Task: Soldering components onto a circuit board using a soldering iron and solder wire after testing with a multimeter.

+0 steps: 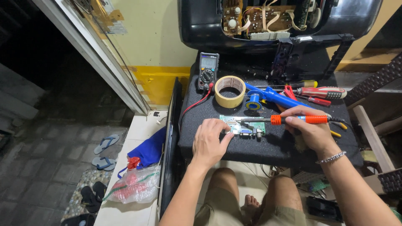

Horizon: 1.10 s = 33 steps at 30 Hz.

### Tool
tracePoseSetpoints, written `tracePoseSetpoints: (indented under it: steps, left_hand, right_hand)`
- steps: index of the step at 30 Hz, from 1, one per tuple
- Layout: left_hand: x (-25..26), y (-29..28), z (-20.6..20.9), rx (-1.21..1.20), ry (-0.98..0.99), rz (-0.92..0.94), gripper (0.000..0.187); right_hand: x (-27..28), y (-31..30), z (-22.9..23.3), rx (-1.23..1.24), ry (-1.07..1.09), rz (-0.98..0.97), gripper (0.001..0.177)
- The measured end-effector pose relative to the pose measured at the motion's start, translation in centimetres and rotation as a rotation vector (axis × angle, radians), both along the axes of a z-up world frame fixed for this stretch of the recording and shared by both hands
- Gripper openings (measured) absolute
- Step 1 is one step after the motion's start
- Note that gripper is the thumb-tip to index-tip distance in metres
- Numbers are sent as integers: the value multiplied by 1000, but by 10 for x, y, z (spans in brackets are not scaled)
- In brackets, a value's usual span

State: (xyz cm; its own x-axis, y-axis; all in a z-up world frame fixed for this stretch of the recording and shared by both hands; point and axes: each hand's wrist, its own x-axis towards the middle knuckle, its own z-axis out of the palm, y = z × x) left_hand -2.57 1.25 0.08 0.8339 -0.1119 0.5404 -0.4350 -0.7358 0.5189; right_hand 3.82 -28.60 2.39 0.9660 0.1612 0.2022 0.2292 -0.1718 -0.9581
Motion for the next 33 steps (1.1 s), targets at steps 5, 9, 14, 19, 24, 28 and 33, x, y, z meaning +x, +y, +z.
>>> tracePoseSetpoints:
  steps: [5,9,14,19,24,28,33]
  left_hand:
    - [0,0,0,3,4,1,16]
    - [0,0,2,4,9,-4,16]
    - [0,0,0,7,12,-4,15]
    - [0,-1,0,6,10,-4,15]
    - [-1,-1,2,8,18,-5,15]
    - [0,0,0,4,1,-5,15]
    - [-1,-1,3,6,4,-1,15]
  right_hand:
    - [0,-1,-2,-17,-12,-1,13]
    - [0,-2,-4,-11,-16,10,12]
    - [-2,1,2,-1,-2,3,12]
    - [0,-2,-2,-13,-31,-6,12]
    - [-3,-1,1,-16,-32,-2,11]
    - [-1,-3,-1,-41,-35,3,13]
    - [-1,-2,0,-25,-37,10,13]
